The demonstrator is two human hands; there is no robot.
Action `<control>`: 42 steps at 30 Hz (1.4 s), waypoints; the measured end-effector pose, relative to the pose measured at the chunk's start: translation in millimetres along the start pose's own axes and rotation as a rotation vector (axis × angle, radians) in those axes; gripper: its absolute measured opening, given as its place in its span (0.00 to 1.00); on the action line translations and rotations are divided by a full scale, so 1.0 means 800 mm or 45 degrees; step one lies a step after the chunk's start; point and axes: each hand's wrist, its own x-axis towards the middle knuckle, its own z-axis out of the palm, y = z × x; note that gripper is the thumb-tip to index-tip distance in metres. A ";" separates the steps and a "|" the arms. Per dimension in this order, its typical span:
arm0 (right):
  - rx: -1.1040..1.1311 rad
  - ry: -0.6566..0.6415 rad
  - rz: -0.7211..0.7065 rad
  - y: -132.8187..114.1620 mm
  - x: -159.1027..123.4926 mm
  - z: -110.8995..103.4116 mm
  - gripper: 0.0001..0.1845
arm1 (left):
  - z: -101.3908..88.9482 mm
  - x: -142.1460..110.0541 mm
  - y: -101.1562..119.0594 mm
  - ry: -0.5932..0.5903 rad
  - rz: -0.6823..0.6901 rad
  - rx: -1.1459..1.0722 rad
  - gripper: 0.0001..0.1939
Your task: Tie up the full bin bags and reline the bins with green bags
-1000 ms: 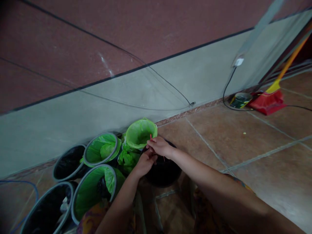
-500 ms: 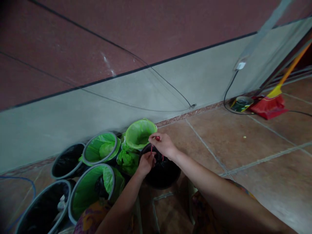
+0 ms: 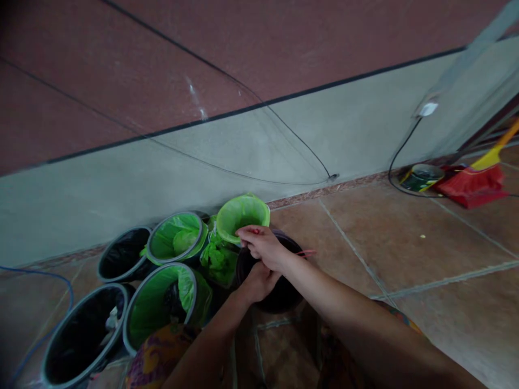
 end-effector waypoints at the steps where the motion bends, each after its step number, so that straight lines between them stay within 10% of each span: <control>1: 0.061 -0.010 0.031 -0.001 0.001 -0.003 0.20 | -0.001 0.000 0.000 0.008 -0.018 -0.004 0.21; 6: 0.194 0.035 0.086 -0.008 0.006 -0.030 0.21 | 0.006 0.007 -0.009 0.071 -0.213 -0.227 0.19; 10: -0.556 0.103 -0.029 -0.001 0.002 -0.062 0.21 | 0.009 0.012 -0.019 0.195 -0.513 -0.583 0.18; 16: -1.422 -0.247 0.015 0.027 -0.021 -0.090 0.12 | -0.001 0.011 -0.026 0.274 -0.668 -0.849 0.18; 26: -1.417 -0.356 0.202 0.025 -0.033 -0.104 0.14 | -0.009 0.015 -0.034 0.449 -0.763 -1.083 0.10; 33: -1.617 -0.578 0.454 0.016 -0.039 -0.106 0.10 | -0.020 0.010 -0.051 0.272 -0.561 -0.273 0.09; 38: -1.683 -0.146 0.056 0.041 -0.020 -0.120 0.18 | -0.020 0.004 -0.049 0.247 -0.130 0.241 0.15; 42: -1.184 -0.273 -0.273 0.054 -0.007 -0.106 0.17 | -0.025 0.000 -0.039 0.248 0.071 0.498 0.17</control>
